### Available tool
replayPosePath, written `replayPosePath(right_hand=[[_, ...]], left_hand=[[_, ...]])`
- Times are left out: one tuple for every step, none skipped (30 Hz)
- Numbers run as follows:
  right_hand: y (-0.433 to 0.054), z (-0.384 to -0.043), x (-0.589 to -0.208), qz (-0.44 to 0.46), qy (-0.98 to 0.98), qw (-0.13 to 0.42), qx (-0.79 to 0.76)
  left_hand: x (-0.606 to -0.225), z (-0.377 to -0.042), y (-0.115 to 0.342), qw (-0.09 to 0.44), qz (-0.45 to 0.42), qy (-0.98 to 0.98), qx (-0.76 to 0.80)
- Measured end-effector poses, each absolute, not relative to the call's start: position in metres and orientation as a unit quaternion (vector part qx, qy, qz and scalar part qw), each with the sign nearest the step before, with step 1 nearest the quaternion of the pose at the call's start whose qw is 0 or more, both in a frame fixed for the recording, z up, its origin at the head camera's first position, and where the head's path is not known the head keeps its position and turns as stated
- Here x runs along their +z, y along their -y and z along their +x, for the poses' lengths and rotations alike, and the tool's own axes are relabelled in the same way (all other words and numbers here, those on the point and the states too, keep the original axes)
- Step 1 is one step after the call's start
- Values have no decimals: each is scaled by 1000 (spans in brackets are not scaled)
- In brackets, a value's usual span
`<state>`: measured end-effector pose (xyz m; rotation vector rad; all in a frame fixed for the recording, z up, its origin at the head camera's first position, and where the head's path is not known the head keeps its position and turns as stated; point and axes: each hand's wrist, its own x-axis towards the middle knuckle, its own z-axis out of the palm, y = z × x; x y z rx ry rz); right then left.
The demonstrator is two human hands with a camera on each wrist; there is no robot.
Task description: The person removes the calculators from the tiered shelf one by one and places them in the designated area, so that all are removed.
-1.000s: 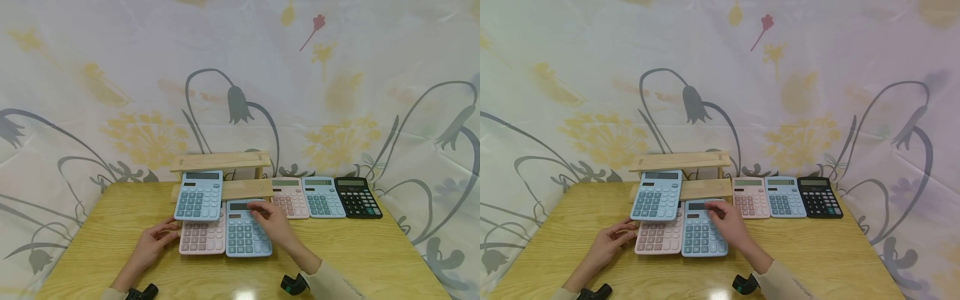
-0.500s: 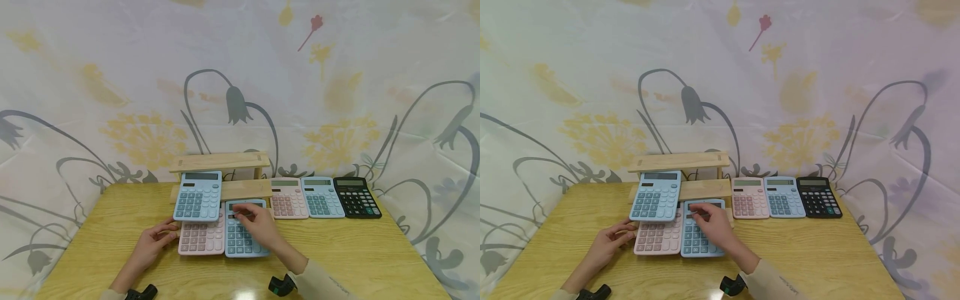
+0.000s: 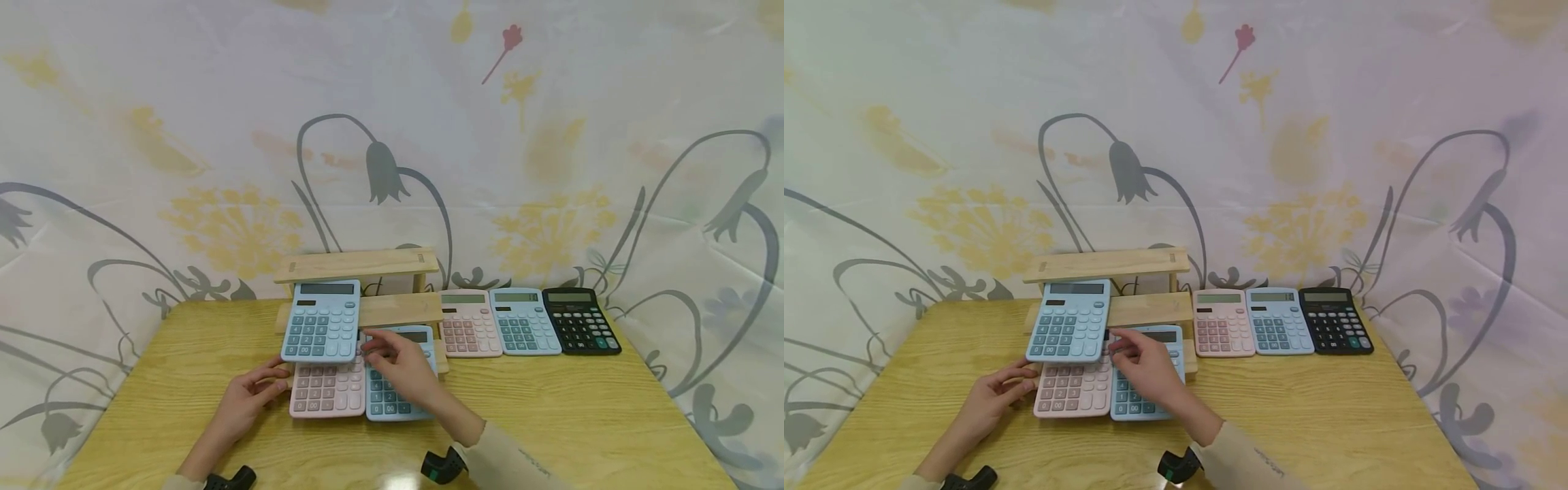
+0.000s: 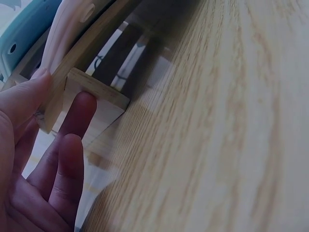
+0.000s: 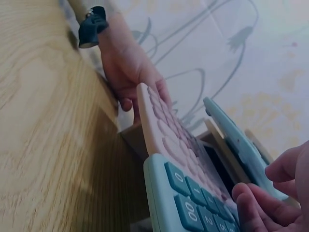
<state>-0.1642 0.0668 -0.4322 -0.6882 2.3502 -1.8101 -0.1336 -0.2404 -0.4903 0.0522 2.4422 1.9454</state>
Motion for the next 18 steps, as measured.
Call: replayPosePath(right_hand=[[-65,-165,-433,-226,-768,51,-598],[-64,-165,-433,-226,-764,54,-603],[-62,-165,-433,-226,-761,56,-605],[-61,-165,-433,-227,-759,57,-608],[-60,-165,-433,-227,-759,57,-607],[-59,-165,-433,-227,-760,57,-606],[-58,-165,-434,-228,-762,56,-604],[-57,-165,-434,-228,-764,55,-601],[-56,-166,-435,-228,-768,53,-596],[-55,-166,-434,-227,-769,50,-595],[-55,-166,-434,-227,-771,48,-593],[-54,-167,-435,-225,-772,46,-592],[-53,-167,-434,-223,-773,44,-592],[-53,-168,-434,-219,-774,44,-593],[-52,-168,-434,-215,-774,43,-594],[-51,-169,-434,-212,-773,43,-596],[-50,-169,-434,-209,-772,43,-599],[-50,-170,-434,-204,-771,43,-601]], left_hand=[[-490,-134,240,9,16,-782,623],[-490,-133,240,9,14,-782,624],[-490,-133,240,9,13,-781,624],[-490,-133,240,9,12,-782,623],[-490,-133,240,9,11,-782,623],[-489,-133,240,9,11,-782,623],[-489,-133,240,9,10,-782,623],[-489,-133,240,10,10,-782,623],[-489,-133,240,10,11,-782,623],[-489,-133,240,9,11,-782,623],[-489,-132,240,9,11,-782,623],[-489,-132,240,8,12,-782,623],[-489,-132,239,8,13,-782,623],[-489,-132,239,7,14,-782,623],[-488,-132,239,6,14,-782,623],[-488,-132,239,6,15,-782,623],[-488,-132,239,6,16,-782,623],[-488,-132,239,6,17,-782,624]])
